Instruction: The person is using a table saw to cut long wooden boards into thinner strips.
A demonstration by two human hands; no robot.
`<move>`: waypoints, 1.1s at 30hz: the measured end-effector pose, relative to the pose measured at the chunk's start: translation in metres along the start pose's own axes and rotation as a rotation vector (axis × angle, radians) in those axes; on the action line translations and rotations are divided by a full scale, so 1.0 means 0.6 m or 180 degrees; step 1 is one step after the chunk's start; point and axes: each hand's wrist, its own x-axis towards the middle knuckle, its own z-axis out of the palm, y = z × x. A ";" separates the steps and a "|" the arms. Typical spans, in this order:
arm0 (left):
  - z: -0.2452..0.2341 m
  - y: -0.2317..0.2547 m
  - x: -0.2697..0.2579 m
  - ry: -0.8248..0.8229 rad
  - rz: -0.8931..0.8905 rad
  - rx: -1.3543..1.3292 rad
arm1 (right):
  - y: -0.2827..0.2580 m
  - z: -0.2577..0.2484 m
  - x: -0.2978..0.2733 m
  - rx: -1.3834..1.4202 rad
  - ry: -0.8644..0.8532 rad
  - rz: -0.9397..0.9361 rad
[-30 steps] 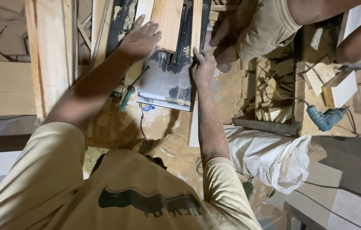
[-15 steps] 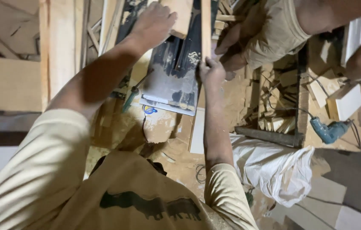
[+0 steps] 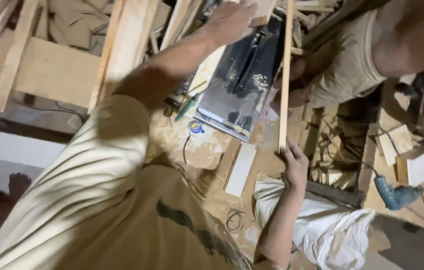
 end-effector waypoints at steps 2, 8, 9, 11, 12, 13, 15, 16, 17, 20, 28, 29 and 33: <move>-0.030 0.019 -0.008 0.0146 -0.0327 -0.0747 | 0.030 -0.040 -0.019 0.0525 -0.0555 0.0514; 0.075 -0.032 -0.002 0.1746 -0.1296 -0.1381 | 0.110 -0.065 -0.070 0.2347 -0.1207 -0.0214; 0.053 -0.022 -0.003 0.1773 -0.1299 -0.1353 | 0.094 -0.052 -0.092 0.2351 -0.1241 -0.0231; 0.017 0.006 -0.010 0.2366 -0.2076 -0.2356 | 0.067 -0.034 -0.147 0.2085 -0.0521 0.0078; 0.006 0.002 -0.016 0.2378 -0.2090 -0.2356 | 0.069 -0.023 -0.154 0.2070 -0.0532 0.0077; -0.003 0.005 -0.018 0.2588 -0.2606 -0.2834 | 0.072 -0.016 -0.164 0.2151 -0.0605 0.0086; -0.068 0.027 -0.040 0.2779 -0.3099 -0.3342 | 0.104 -0.021 -0.166 0.2235 -0.0661 0.0066; -0.123 0.046 -0.061 0.2636 -0.3456 -0.3887 | 0.133 -0.034 -0.159 0.2370 -0.0783 0.0137; -0.179 0.067 -0.090 0.2443 -0.3822 -0.4421 | 0.164 -0.046 -0.159 0.2508 -0.0903 0.0228; -0.264 0.087 -0.154 0.2539 -0.4065 -0.4831 | 0.116 -0.020 -0.219 0.2509 -0.1010 -0.0318; -0.410 0.093 -0.318 0.2668 -0.4589 -0.5019 | 0.041 0.057 -0.304 0.2655 -0.1122 -0.0704; -0.413 0.089 -0.344 0.2644 -0.4629 -0.4774 | 0.041 0.066 -0.309 0.2719 -0.1035 -0.0629; -0.370 0.065 -0.428 0.2446 -0.4628 -0.4940 | 0.003 0.122 -0.326 0.2563 -0.1154 -0.0938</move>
